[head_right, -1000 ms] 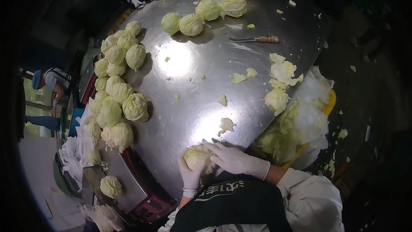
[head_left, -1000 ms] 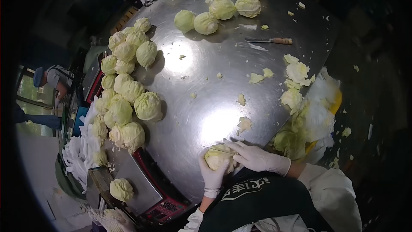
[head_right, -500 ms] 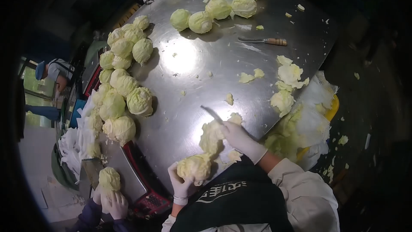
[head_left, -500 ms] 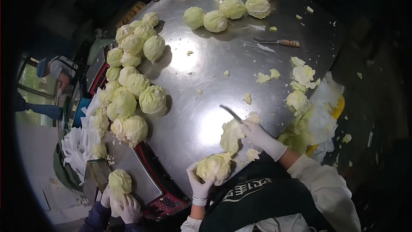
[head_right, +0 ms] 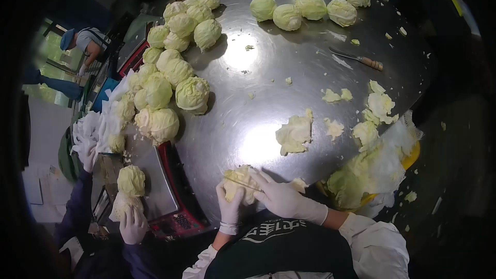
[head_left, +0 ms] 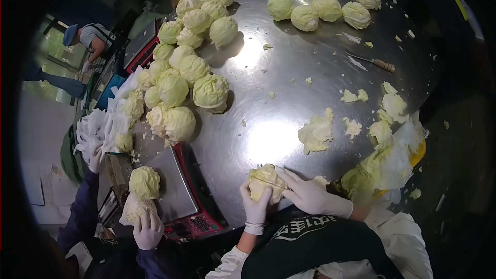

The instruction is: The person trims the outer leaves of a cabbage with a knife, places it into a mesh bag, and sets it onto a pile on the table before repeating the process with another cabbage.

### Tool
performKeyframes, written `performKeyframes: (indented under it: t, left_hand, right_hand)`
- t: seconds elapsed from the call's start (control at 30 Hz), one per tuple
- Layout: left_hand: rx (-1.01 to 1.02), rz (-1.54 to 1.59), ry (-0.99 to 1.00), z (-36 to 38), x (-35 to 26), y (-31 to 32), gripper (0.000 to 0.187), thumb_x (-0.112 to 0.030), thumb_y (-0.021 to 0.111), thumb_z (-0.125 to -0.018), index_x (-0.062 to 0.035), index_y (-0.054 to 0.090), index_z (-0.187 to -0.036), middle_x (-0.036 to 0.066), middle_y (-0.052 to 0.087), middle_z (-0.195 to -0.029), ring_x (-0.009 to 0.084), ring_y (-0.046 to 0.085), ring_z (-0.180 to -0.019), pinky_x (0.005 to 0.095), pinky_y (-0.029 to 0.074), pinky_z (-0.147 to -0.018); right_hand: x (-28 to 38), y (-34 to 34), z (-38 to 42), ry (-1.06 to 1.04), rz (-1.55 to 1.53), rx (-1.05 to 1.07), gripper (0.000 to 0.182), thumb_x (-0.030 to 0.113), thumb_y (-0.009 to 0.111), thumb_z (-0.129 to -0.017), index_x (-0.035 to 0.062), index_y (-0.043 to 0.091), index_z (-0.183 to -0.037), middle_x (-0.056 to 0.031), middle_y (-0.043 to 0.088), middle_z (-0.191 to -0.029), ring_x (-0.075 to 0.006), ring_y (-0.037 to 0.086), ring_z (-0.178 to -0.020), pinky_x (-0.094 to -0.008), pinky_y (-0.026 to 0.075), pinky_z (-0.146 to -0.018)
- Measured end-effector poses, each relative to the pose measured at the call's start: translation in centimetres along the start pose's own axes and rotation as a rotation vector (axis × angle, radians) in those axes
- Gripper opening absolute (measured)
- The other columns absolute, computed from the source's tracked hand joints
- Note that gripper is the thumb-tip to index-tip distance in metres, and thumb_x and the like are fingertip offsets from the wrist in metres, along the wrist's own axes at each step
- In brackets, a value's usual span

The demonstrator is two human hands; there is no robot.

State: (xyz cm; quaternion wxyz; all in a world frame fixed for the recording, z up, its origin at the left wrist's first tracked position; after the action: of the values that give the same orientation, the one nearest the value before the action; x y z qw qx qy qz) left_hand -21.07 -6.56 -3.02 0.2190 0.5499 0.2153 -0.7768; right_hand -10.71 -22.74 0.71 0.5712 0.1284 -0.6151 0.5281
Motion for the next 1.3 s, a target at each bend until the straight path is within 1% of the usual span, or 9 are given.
performKeyframes:
  t: [0.3,0.5,0.6,0.7,0.83,0.97,1.07,1.13,1.3]
  left_hand:
    - [-0.153,0.053,0.020,0.4,1.1,1.2,0.059,-0.020,0.077,-0.090,-0.0014,0.040,-0.133,0.013,0.049,-0.128,0.0201,0.050,-0.119,0.0353,0.044,-0.103]
    - [-0.162,0.035,0.028,0.4,0.9,1.3,0.062,-0.017,0.078,-0.089,0.0003,0.037,-0.132,0.014,0.047,-0.124,0.0213,0.050,-0.115,0.0361,0.044,-0.101]
    - [-0.157,0.123,0.006,0.8,1.7,0.7,0.061,-0.016,0.078,-0.089,-0.0001,0.038,-0.132,0.013,0.047,-0.124,0.0208,0.050,-0.116,0.0363,0.044,-0.102]
    - [-0.089,0.340,-0.091,0.0,2.5,-0.9,0.065,-0.019,0.076,-0.090,0.0000,0.037,-0.139,0.016,0.049,-0.132,0.0248,0.052,-0.123,0.0397,0.043,-0.107]
    - [0.201,1.194,-0.421,-0.6,0.5,-0.6,0.076,-0.030,0.073,-0.091,-0.0014,0.034,-0.150,0.021,0.049,-0.143,0.0342,0.051,-0.134,0.0482,0.044,-0.114]
    - [0.310,0.370,0.005,-3.4,-0.1,-2.2,0.090,-0.028,0.084,-0.080,0.0008,0.035,-0.149,0.018,0.050,-0.141,0.0281,0.051,-0.132,0.0436,0.044,-0.111]
    - [0.423,-0.088,0.210,-3.9,-3.5,0.2,0.093,-0.016,0.091,-0.071,0.0013,0.038,-0.145,0.017,0.048,-0.142,0.0272,0.048,-0.133,0.0401,0.039,-0.113]
    - [0.447,-0.127,0.285,-4.2,-3.6,1.0,0.090,-0.021,0.091,-0.072,0.0001,0.042,-0.144,0.019,0.046,-0.145,0.0291,0.047,-0.135,0.0409,0.039,-0.114]
    - [0.522,-0.528,0.551,-3.9,-5.8,1.7,0.079,-0.028,0.089,-0.073,-0.0038,0.051,-0.139,0.025,0.039,-0.149,0.0382,0.043,-0.138,0.0443,0.037,-0.115]
  right_hand:
    - [2.2,-0.3,-1.1,-0.107,0.308,-0.138,0.065,0.024,0.055,-0.099,0.0051,0.030,-0.156,-0.0252,0.054,-0.138,-0.0293,0.072,-0.068,-0.0363,0.057,-0.057]
    - [-1.0,-1.0,-2.8,-0.125,0.031,-0.396,0.048,0.023,0.051,-0.101,0.0084,0.046,-0.147,-0.0228,0.063,-0.127,-0.0375,0.070,-0.089,-0.0440,0.057,-0.081]
    - [-4.3,-1.9,-3.7,0.215,-0.118,-0.292,0.041,0.024,0.046,-0.104,0.0020,0.054,-0.138,-0.0250,0.067,-0.116,-0.0413,0.067,-0.102,-0.0440,0.052,-0.089]
    - [-9.7,-2.4,-4.3,0.253,-0.153,-0.378,0.038,0.028,0.048,-0.102,0.0080,0.060,-0.133,-0.0249,0.069,-0.105,-0.0421,0.067,-0.098,-0.0474,0.053,-0.088]
    - [-10.4,-8.3,-2.9,0.415,0.151,-0.597,0.048,0.031,0.056,-0.099,0.0055,0.052,-0.140,-0.0246,0.062,-0.127,-0.0422,0.067,-0.101,-0.0454,0.054,-0.087]
    - [-2.2,-10.0,-1.6,0.205,0.307,-0.612,0.069,0.036,0.069,-0.091,0.0057,0.044,-0.147,-0.0206,0.050,-0.146,-0.0401,0.068,-0.100,-0.0460,0.056,-0.086]
    - [0.1,-6.4,-2.6,0.069,0.075,-0.228,0.082,0.041,0.078,-0.082,0.0080,0.044,-0.149,-0.0197,0.052,-0.145,-0.0363,0.069,-0.101,-0.0407,0.057,-0.087]
    - [1.6,-4.4,-3.0,-0.228,0.053,-0.132,0.082,0.042,0.080,-0.078,0.0088,0.049,-0.146,-0.0193,0.059,-0.137,-0.0327,0.070,-0.100,-0.0367,0.057,-0.086]
    - [-0.2,-5.7,-3.9,-0.129,-0.042,-0.077,0.054,0.031,0.079,-0.080,0.0067,0.067,-0.126,-0.0152,0.072,-0.102,-0.0253,0.069,-0.078,-0.0325,0.055,-0.074]
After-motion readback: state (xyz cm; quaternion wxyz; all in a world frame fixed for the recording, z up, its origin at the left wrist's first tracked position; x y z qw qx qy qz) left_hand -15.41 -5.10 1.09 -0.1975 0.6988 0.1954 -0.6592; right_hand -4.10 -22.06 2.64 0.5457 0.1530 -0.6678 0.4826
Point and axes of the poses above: each hand's wrist, its own z-axis away from the middle knuckle, its own y-axis out of the palm, x = y × z, the point moved 5 cm from there along -z, towards the middle knuckle
